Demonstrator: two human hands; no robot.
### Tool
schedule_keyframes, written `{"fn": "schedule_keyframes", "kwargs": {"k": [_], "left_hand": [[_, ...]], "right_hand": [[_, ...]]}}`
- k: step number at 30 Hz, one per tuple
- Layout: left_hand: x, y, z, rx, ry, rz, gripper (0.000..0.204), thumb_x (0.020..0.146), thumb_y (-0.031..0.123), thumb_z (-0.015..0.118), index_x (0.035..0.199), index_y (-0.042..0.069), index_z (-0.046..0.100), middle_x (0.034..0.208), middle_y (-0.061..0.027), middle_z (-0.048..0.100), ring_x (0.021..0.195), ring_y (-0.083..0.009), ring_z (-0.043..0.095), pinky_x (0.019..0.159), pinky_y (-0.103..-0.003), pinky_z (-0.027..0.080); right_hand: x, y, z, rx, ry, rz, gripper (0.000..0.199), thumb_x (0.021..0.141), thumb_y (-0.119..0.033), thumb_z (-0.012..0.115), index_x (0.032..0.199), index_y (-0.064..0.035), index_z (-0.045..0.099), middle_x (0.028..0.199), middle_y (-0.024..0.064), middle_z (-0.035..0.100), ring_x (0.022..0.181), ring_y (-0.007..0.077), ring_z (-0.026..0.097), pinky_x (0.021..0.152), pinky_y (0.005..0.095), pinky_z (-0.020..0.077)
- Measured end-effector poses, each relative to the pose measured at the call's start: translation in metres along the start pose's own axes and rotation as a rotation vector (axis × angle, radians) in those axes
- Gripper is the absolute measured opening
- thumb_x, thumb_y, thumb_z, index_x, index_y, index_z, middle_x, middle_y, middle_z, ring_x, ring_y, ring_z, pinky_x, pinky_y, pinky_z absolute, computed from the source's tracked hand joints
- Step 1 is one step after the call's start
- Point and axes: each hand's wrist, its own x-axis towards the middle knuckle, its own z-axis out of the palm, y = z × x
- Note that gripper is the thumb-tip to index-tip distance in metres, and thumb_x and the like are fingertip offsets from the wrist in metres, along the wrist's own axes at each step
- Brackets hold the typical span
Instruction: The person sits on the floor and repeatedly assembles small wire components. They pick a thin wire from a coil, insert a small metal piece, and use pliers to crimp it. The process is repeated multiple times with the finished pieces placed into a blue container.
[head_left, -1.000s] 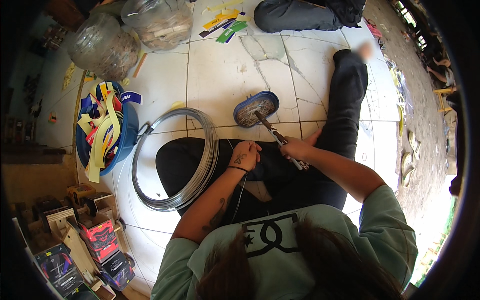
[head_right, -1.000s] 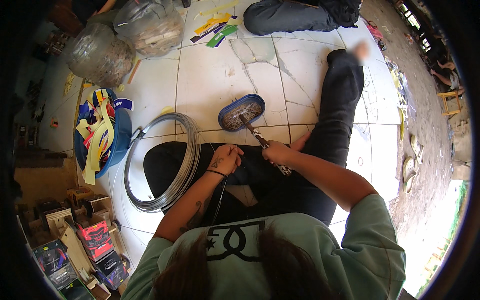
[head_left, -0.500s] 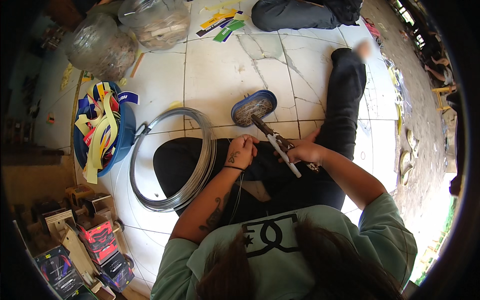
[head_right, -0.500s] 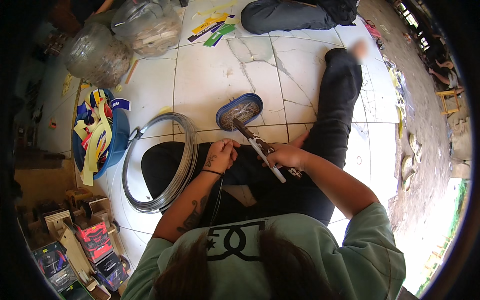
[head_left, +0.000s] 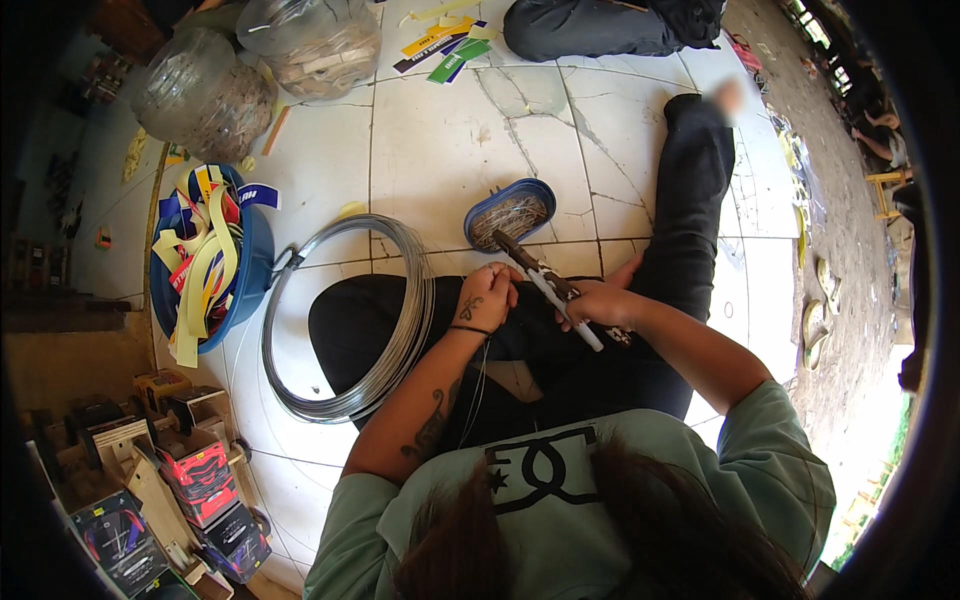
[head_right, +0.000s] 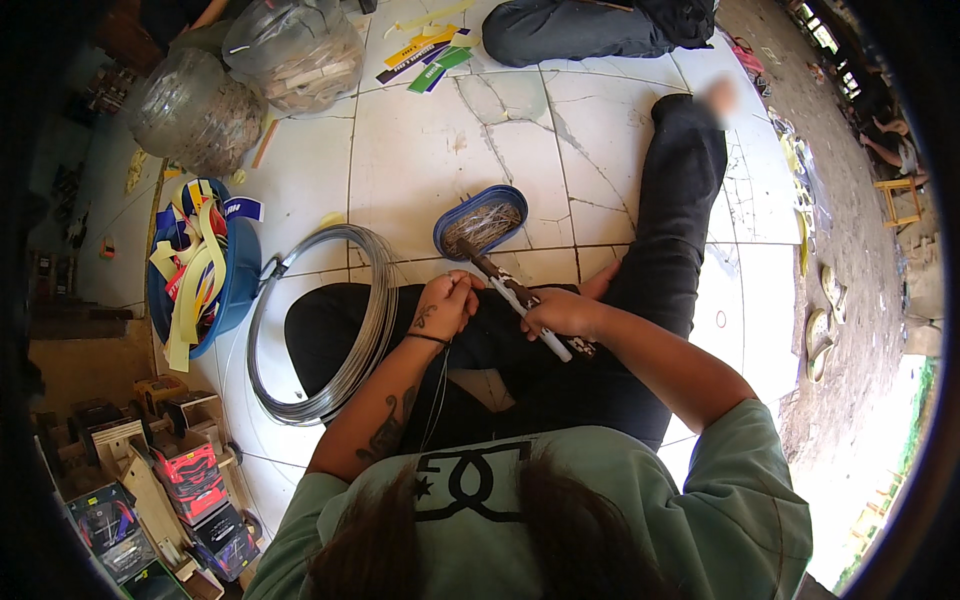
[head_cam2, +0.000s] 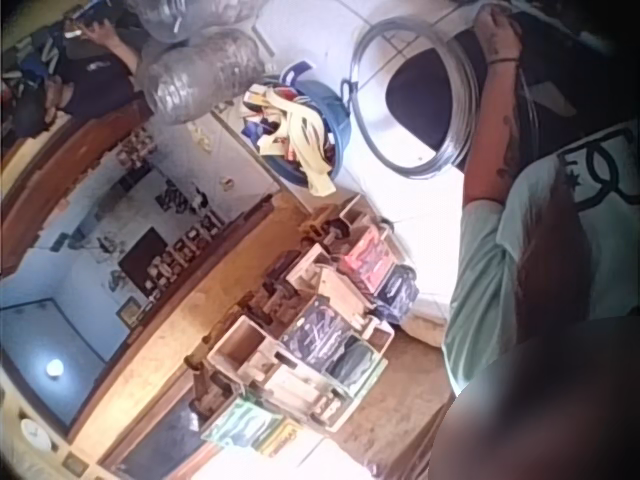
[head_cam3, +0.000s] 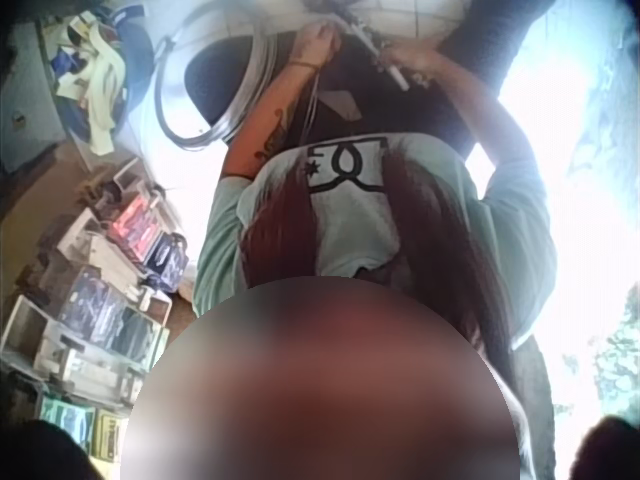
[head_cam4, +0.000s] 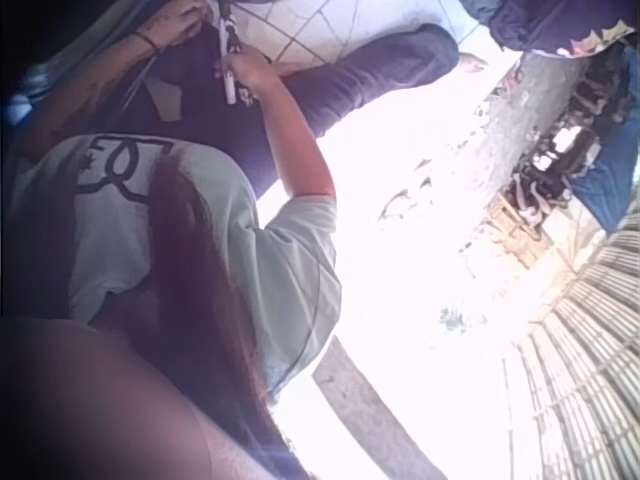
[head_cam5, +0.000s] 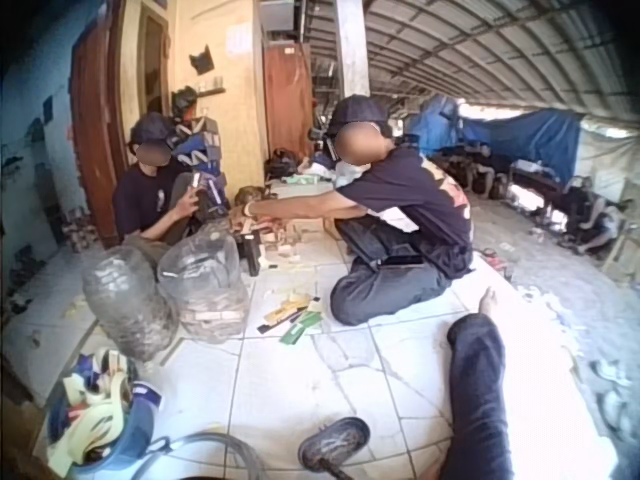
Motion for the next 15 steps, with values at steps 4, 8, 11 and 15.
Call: {"fn": "schedule_keyframes", "kwargs": {"k": [4,8,11,15], "left_hand": [[-0.004,0.001,0.002,0.009,-0.040,-0.053,0.025,0.090,0.015,0.034,0.087,-0.001,0.054,0.054,-0.0041,0.051,0.035,-0.0090,0.041,0.035,-0.022,0.033],[-0.015,-0.001,0.005,0.131,-0.066,-0.128,0.027,0.090,0.014,0.032,0.084,-0.003,0.053,0.054,-0.0056,0.052,0.034,-0.0099,0.042,0.035,-0.022,0.034],[-0.012,-0.001,0.008,0.181,-0.026,-0.136,0.027,0.090,0.014,0.032,0.083,-0.003,0.052,0.053,-0.0057,0.051,0.033,-0.0101,0.041,0.035,-0.023,0.034],[-0.006,-0.002,0.007,0.200,-0.011,-0.128,0.028,0.090,0.014,0.032,0.083,-0.003,0.053,0.053,-0.0056,0.051,0.034,-0.0100,0.041,0.035,-0.023,0.033]], "right_hand": [[0.015,0.011,-0.002,-0.078,0.161,-0.026,0.025,0.066,-0.012,0.052,0.085,0.0033,0.053,0.069,0.0115,0.057,0.064,0.0199,0.056,0.060,0.0285,0.0439],[0.023,0.018,-0.009,0.016,0.226,0.027,0.021,0.063,-0.015,0.052,0.075,0.0026,0.054,0.062,0.0124,0.055,0.057,0.0196,0.055,0.054,0.0296,0.0420],[0.031,0.017,-0.011,-0.113,0.229,0.050,0.019,0.063,-0.016,0.051,0.069,0.0016,0.053,0.057,0.0112,0.054,0.052,0.0197,0.053,0.050,0.0308,0.0414],[0.038,0.012,-0.012,-0.153,0.185,0.140,0.024,0.064,-0.012,0.051,0.083,0.0026,0.052,0.063,0.0104,0.054,0.056,0.0185,0.053,0.050,0.0301,0.0426]]}}
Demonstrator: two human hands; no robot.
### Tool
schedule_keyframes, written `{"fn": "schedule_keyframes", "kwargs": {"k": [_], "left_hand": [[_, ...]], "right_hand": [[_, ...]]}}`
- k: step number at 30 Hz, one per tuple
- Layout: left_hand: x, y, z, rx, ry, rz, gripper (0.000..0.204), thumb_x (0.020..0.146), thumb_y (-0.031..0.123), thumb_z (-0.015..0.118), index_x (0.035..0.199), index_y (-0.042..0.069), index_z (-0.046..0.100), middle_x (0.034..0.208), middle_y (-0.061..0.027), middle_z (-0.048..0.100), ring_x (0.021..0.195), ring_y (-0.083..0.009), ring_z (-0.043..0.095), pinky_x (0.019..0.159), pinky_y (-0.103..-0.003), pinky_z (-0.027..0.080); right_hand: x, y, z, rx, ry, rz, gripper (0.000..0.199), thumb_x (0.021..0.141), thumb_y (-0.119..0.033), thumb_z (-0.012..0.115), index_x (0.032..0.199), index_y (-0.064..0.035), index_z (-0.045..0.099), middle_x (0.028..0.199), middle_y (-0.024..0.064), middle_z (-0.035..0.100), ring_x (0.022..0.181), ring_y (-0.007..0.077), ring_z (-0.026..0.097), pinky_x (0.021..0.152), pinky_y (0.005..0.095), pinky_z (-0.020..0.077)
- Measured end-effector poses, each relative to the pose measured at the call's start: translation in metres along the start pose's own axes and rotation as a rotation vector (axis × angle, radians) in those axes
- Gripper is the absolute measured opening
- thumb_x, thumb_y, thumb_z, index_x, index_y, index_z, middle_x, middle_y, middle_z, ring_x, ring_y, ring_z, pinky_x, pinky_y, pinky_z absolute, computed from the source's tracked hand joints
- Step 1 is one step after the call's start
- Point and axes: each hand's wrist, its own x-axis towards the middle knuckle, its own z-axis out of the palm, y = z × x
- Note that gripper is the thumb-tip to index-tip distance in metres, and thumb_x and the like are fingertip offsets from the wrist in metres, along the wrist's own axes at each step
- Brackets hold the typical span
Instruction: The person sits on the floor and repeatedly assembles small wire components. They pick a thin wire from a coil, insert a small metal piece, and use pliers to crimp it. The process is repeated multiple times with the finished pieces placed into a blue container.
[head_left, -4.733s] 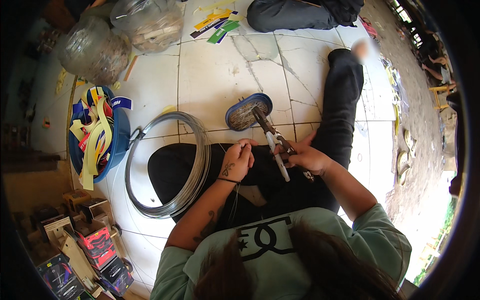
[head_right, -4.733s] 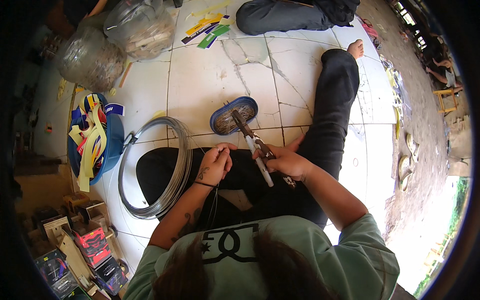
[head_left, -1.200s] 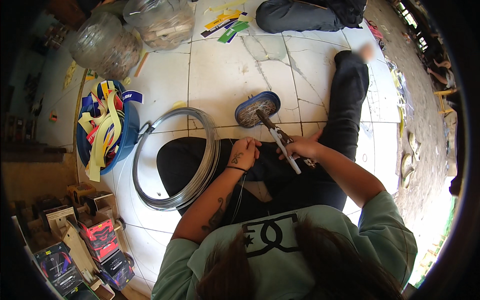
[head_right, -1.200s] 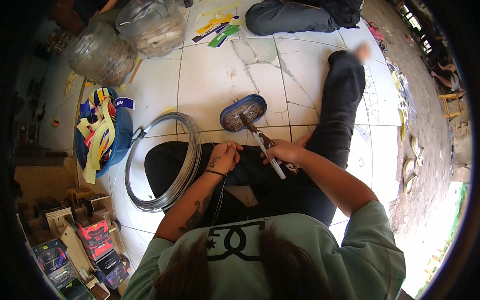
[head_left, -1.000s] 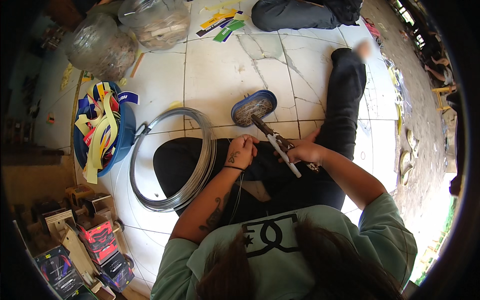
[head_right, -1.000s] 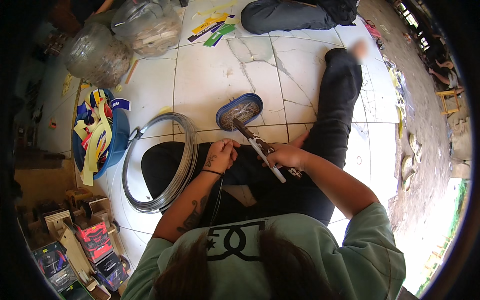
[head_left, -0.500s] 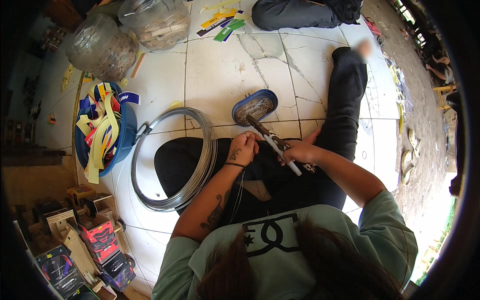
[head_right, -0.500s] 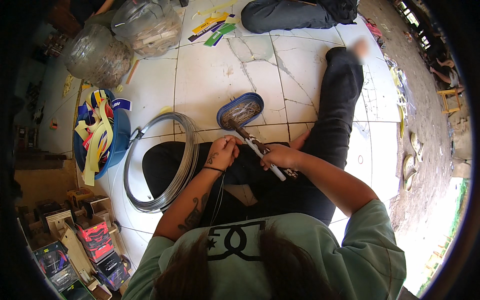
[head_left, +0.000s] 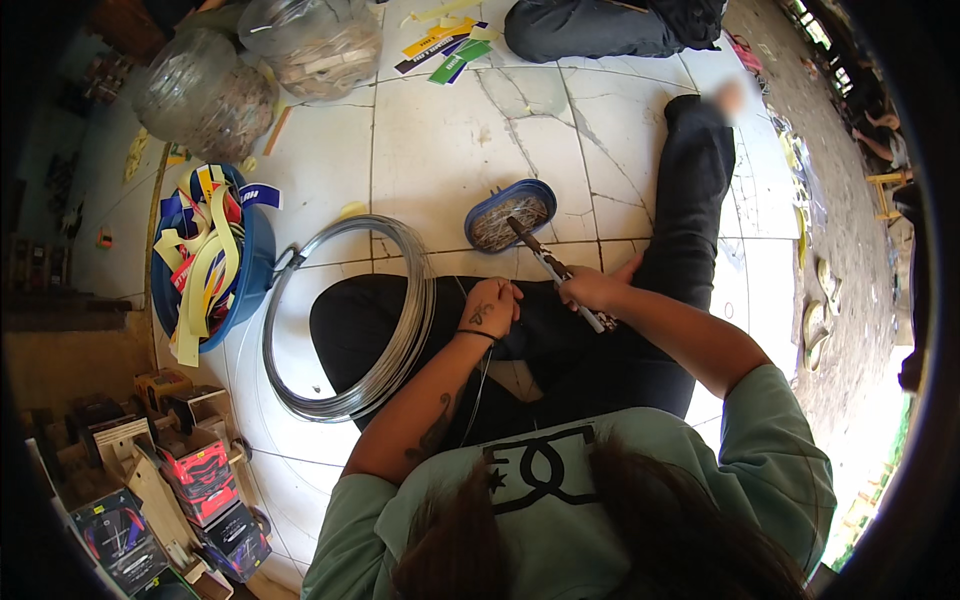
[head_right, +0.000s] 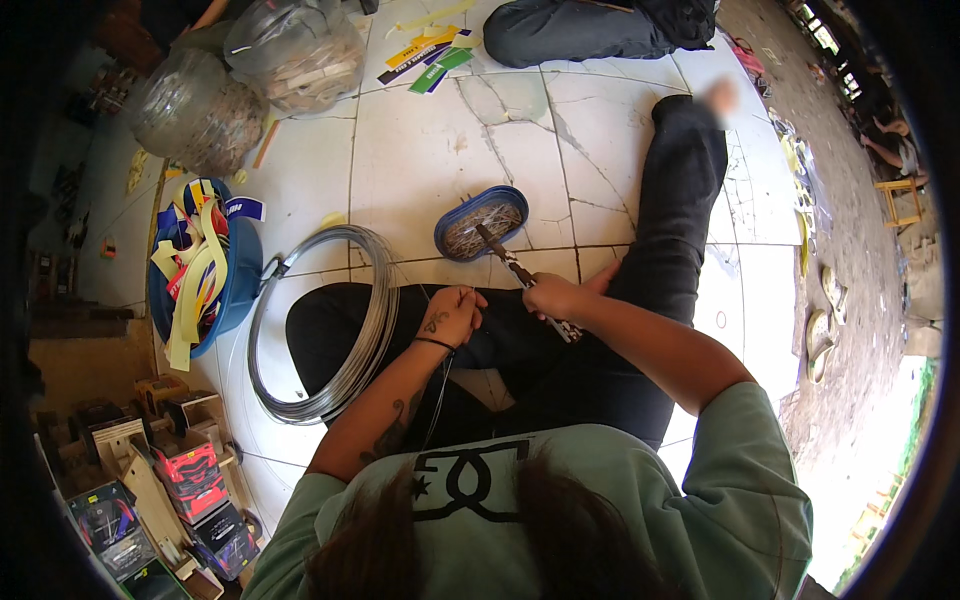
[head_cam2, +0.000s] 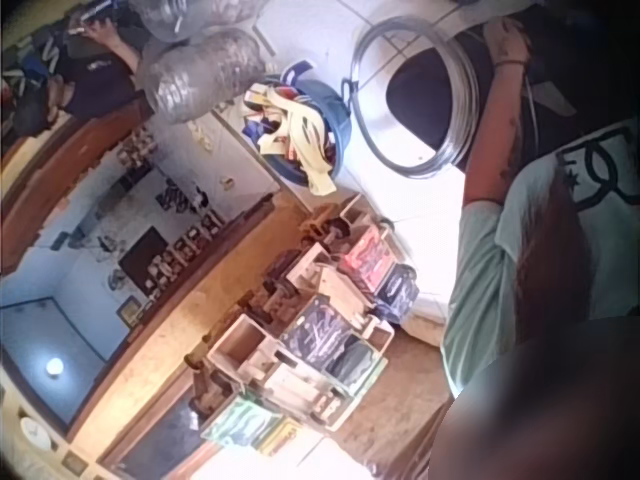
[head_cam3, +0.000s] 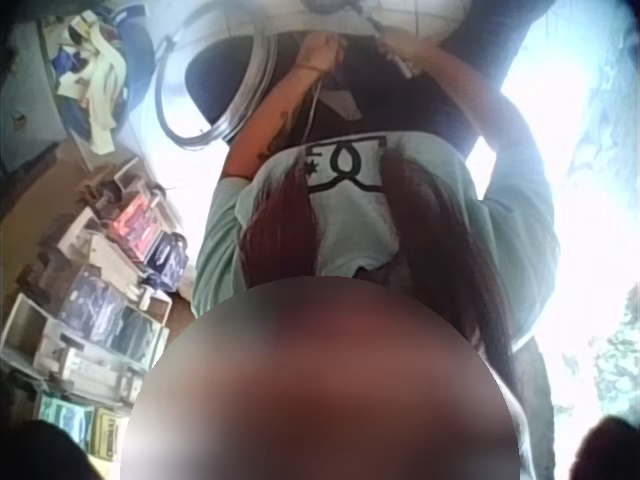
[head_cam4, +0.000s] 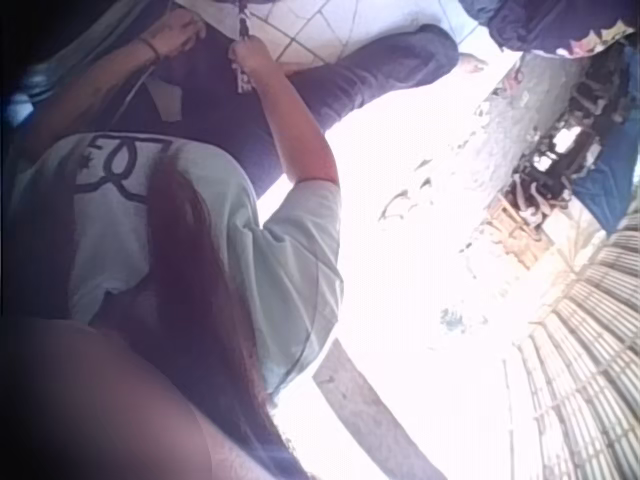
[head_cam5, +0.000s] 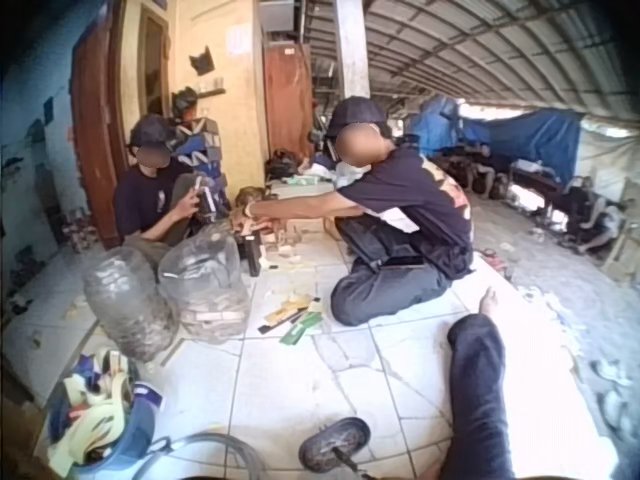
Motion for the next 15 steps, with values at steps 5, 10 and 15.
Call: {"fn": "schedule_keyframes", "kwargs": {"k": [5,10,15], "left_hand": [[0.003,-0.002,-0.001,-0.023,0.030,0.028,0.029,0.091,0.016,0.033,0.083,-0.003,0.053,0.053,-0.0048,0.050,0.035,-0.0096,0.041,0.034,-0.023,0.032],[0.002,-0.002,-0.005,-0.179,0.064,0.032,0.029,0.091,0.017,0.034,0.084,-0.002,0.053,0.053,-0.0042,0.049,0.035,-0.0086,0.039,0.034,-0.022,0.031],[0.004,-0.001,-0.003,-0.255,0.062,0.088,0.027,0.091,0.017,0.034,0.085,-0.001,0.053,0.053,-0.0037,0.048,0.036,-0.0082,0.038,0.033,-0.022,0.030]], "right_hand": [[-0.005,-0.009,0.005,0.083,0.063,-0.036,0.020,0.065,-0.015,0.051,0.074,0.0020,0.055,0.060,0.0114,0.056,0.057,0.0201,0.056,0.053,0.0311,0.0440],[-0.033,-0.011,-0.012,0.309,-0.155,-0.068,0.037,0.066,-0.012,0.050,0.100,0.0009,0.053,0.088,0.0117,0.057,0.083,0.0187,0.056,0.072,0.0292,0.0443],[-0.049,-0.010,-0.013,0.273,-0.270,-0.096,0.045,0.065,-0.011,0.051,0.109,-0.0010,0.048,0.098,0.0098,0.054,0.089,0.0173,0.053,0.076,0.0286,0.0440]]}}
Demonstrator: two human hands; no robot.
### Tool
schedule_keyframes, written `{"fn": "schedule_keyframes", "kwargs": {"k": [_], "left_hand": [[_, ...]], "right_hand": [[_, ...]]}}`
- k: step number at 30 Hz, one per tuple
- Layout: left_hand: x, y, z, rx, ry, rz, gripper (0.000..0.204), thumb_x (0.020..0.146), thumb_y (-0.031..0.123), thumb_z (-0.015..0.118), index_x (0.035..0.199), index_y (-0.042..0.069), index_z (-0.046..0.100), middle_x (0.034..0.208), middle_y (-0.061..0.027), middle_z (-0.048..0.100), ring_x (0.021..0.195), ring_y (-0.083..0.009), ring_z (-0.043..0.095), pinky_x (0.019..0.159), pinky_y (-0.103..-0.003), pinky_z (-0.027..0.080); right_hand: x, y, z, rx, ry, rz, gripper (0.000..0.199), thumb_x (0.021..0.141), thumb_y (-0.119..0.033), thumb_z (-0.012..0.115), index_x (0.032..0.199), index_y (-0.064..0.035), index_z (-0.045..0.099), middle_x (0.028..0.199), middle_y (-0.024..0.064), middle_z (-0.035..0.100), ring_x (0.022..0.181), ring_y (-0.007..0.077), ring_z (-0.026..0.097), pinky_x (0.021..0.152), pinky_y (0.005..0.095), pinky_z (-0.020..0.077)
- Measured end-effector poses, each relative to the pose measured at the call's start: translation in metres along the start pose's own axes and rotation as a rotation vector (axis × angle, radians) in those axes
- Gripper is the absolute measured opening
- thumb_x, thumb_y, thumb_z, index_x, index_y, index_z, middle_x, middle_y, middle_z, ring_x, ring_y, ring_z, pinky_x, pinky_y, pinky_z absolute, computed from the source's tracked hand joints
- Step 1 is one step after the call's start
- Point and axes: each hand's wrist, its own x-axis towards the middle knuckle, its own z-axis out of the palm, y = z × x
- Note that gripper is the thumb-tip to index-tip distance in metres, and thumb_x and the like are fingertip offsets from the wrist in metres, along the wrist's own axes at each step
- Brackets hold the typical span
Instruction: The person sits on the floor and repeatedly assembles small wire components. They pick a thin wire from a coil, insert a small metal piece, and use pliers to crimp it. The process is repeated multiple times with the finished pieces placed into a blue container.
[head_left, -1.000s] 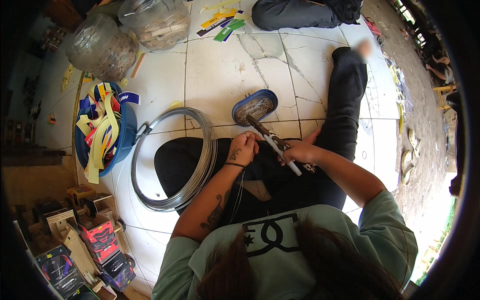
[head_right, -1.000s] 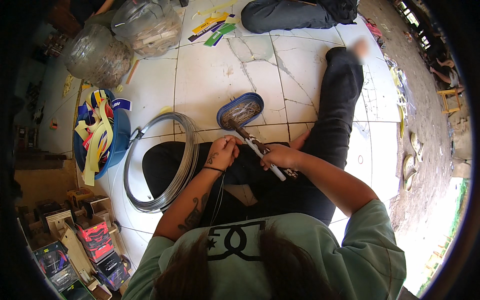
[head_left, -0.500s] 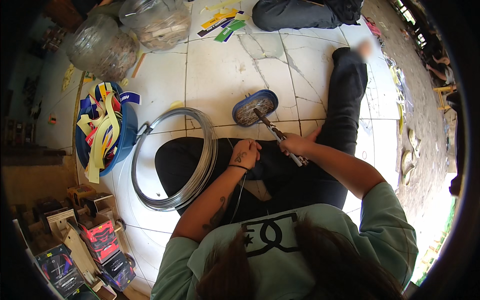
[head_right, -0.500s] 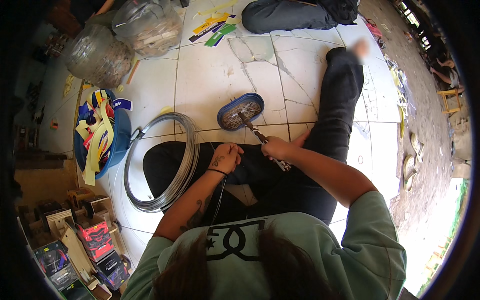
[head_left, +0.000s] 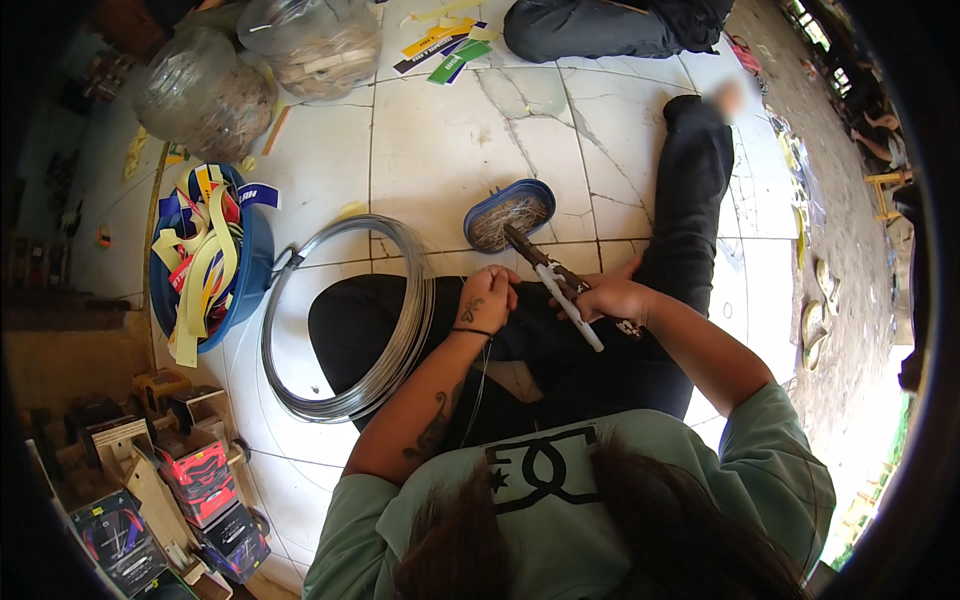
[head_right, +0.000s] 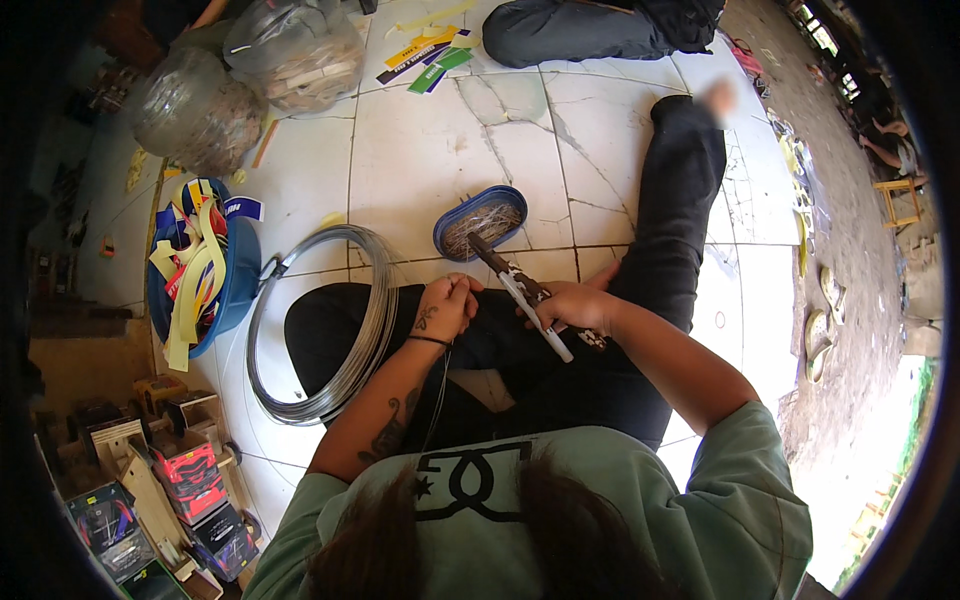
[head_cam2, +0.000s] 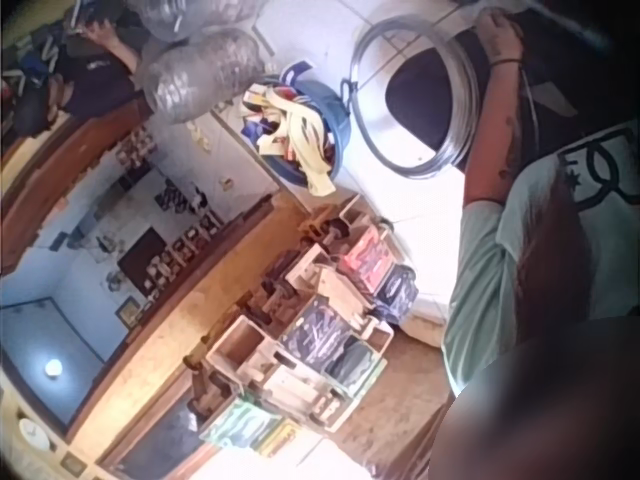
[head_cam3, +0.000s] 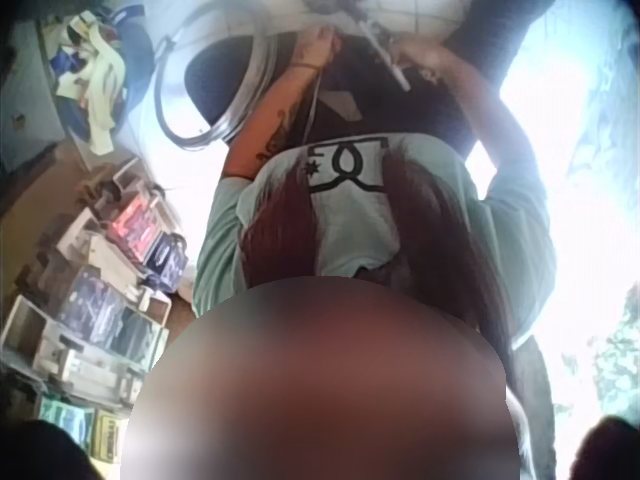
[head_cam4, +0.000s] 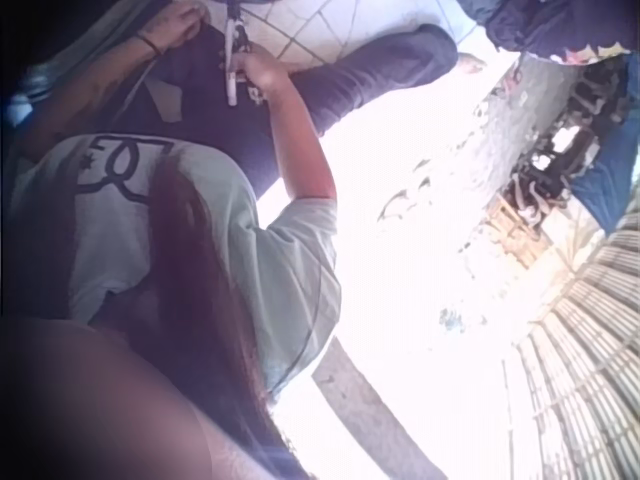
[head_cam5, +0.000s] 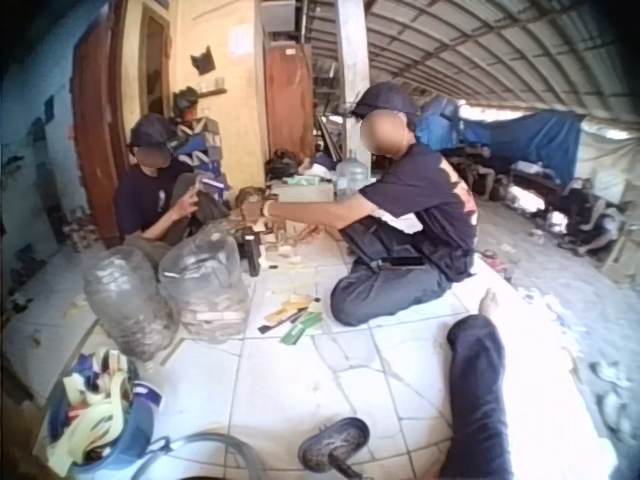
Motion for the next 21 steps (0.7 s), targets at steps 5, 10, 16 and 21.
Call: {"fn": "schedule_keyframes", "kwargs": {"k": [5,10,16,21], "left_hand": [[0.002,0.000,0.002,0.044,-0.028,0.013,0.026,0.091,0.017,0.035,0.085,0.000,0.054,0.052,-0.0028,0.048,0.035,-0.0079,0.037,0.034,-0.021,0.030],[0.005,-0.002,-0.001,0.083,-0.051,0.032,0.026,0.091,0.017,0.036,0.085,0.000,0.054,0.053,-0.0029,0.049,0.035,-0.0080,0.039,0.034,-0.021,0.030],[0.000,0.001,-0.001,0.012,-0.094,-0.019,0.026,0.091,0.015,0.035,0.085,-0.002,0.053,0.055,-0.0048,0.052,0.036,-0.0093,0.042,0.036,-0.022,0.035],[-0.010,0.003,0.001,0.205,-0.103,-0.136,0.026,0.090,0.014,0.033,0.084,-0.002,0.053,0.055,-0.0052,0.052,0.037,-0.0099,0.043,0.037,-0.022,0.036]], "right_hand": [[0.001,-0.006,0.004,-0.057,0.004,0.007,0.040,0.064,-0.009,0.052,0.103,-0.0005,0.050,0.092,0.0101,0.055,0.088,0.0160,0.052,0.074,0.0266,0.0438],[0.006,-0.003,0.007,-0.119,0.048,-0.034,0.032,0.064,-0.009,0.051,0.094,0.0027,0.051,0.080,0.0099,0.056,0.073,0.0178,0.055,0.067,0.0264,0.0441],[0.025,0.010,0.004,-0.142,0.186,-0.057,0.028,0.064,-0.011,0.050,0.088,0.0040,0.053,0.071,0.0120,0.057,0.061,0.0200,0.056,0.059,0.0285,0.0444],[0.042,0.018,-0.005,-0.191,0.307,0.051,0.021,0.063,-0.014,0.052,0.075,0.0033,0.054,0.063,0.0123,0.055,0.055,0.0205,0.054,0.051,0.0311,0.0439]]}}
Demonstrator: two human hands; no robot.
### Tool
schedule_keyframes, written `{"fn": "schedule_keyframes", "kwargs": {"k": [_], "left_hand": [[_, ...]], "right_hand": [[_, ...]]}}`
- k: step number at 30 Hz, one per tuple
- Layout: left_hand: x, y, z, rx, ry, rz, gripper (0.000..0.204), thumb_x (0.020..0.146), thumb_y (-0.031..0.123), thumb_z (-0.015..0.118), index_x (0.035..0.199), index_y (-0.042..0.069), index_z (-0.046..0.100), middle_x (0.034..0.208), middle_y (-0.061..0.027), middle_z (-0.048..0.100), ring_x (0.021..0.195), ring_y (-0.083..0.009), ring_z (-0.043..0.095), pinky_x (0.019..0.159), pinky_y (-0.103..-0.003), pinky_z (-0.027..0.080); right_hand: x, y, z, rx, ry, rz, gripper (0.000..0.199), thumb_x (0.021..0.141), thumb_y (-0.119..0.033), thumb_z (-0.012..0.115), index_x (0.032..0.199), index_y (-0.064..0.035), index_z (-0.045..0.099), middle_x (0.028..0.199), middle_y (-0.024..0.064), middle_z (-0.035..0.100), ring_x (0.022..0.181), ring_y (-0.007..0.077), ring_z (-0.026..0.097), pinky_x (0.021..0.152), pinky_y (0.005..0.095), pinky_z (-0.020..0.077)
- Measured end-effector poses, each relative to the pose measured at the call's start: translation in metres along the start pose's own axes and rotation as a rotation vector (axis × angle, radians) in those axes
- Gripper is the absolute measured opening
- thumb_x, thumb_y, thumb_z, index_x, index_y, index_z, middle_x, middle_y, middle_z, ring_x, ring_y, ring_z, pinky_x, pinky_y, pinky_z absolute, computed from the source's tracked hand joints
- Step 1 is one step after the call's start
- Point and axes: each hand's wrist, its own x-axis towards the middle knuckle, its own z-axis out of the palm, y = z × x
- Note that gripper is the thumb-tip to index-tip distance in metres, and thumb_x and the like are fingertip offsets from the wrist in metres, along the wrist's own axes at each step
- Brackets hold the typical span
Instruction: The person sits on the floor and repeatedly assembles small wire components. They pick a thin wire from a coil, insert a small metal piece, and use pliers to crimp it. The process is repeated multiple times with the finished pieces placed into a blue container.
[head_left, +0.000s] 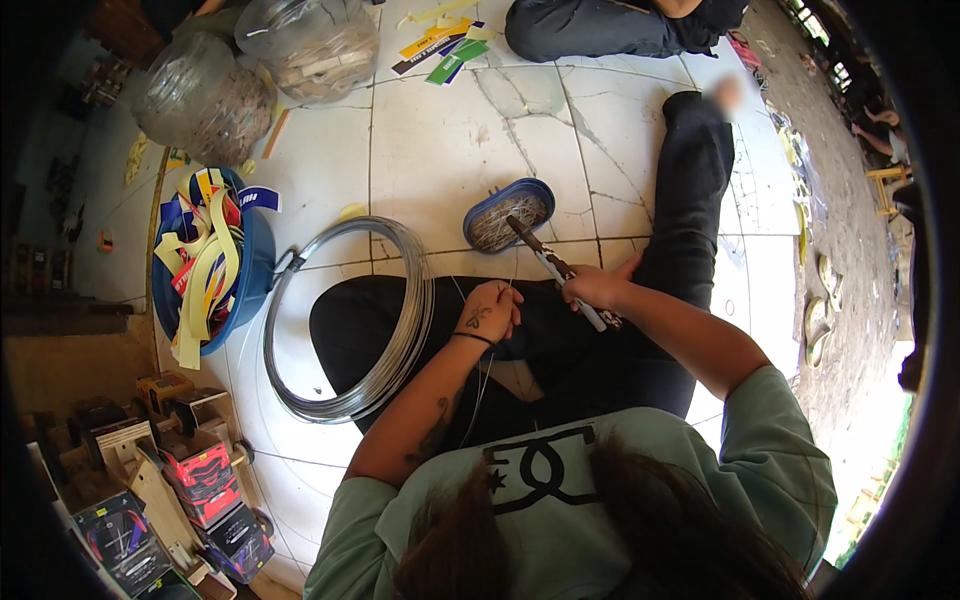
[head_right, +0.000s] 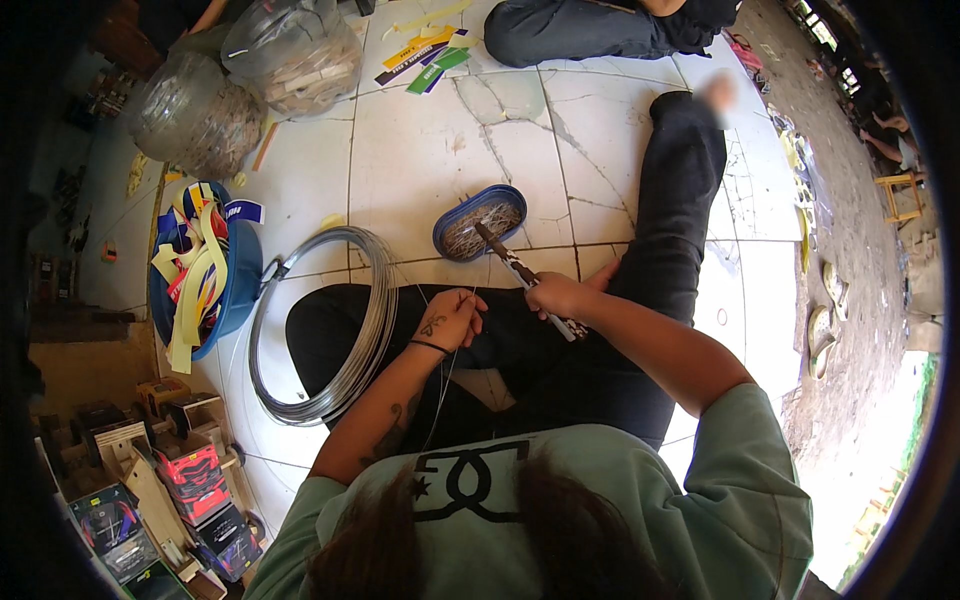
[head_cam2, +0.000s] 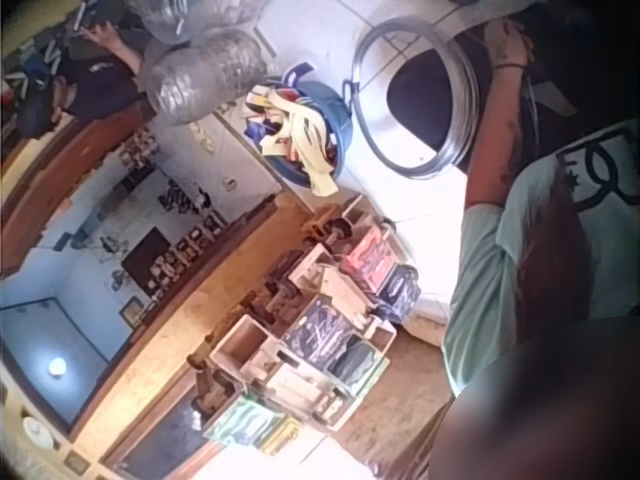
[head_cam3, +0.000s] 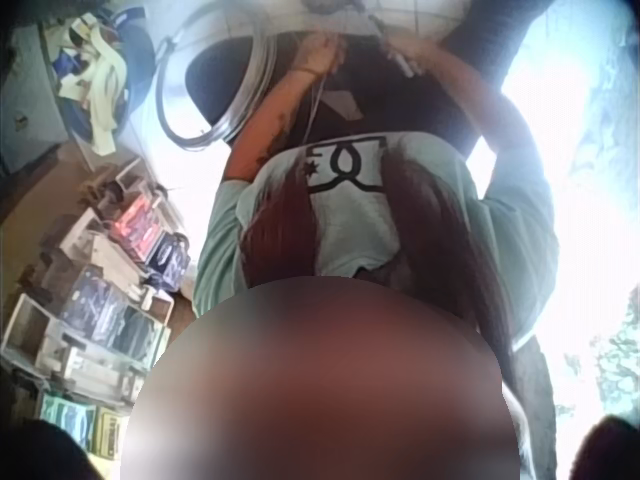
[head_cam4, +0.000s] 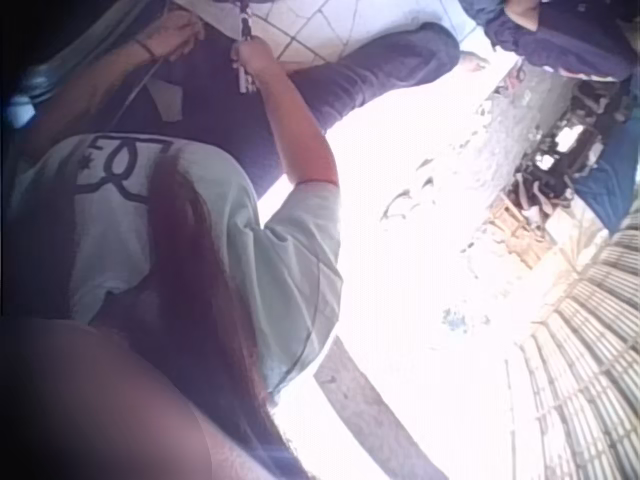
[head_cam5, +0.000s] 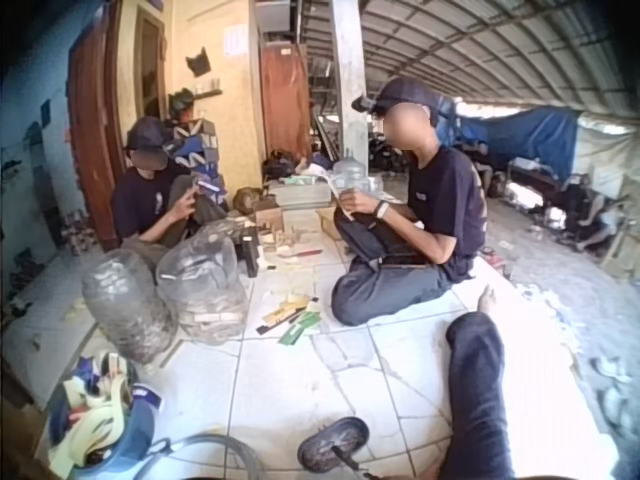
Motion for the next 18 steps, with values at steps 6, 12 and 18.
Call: {"fn": "schedule_keyframes", "kwargs": {"k": [6,12,18], "left_hand": [[0.008,-0.001,-0.001,0.070,0.036,0.025,0.027,0.089,0.014,0.033,0.083,-0.003,0.053,0.054,-0.0055,0.051,0.035,-0.0095,0.041,0.035,-0.023,0.034],[0.008,-0.002,-0.003,-0.030,0.075,0.062,0.027,0.090,0.015,0.033,0.083,-0.002,0.053,0.053,-0.0052,0.050,0.036,-0.0091,0.040,0.035,-0.022,0.032],[0.010,-0.002,-0.007,-0.197,0.062,0.101,0.026,0.091,0.016,0.035,0.084,-0.001,0.053,0.053,-0.0036,0.048,0.036,-0.0085,0.038,0.034,-0.021,0.030]], "right_hand": [[0.011,-0.004,0.005,-0.036,0.010,0.036,0.018,0.063,-0.016,0.052,0.065,0.0026,0.052,0.056,0.0112,0.052,0.049,0.0216,0.052,0.046,0.0329,0.0424],[-0.009,-0.018,-0.005,0.131,-0.033,0.043,0.027,0.065,-0.013,0.051,0.087,0.0035,0.052,0.076,0.0122,0.056,0.065,0.0215,0.056,0.059,0.0314,0.0449],[-0.036,-0.013,-0.014,0.244,-0.258,-0.056,0.044,0.065,-0.012,0.052,0.108,-0.0016,0.048,0.098,0.0093,0.053,0.090,0.0190,0.053,0.077,0.0302,0.0440]]}}
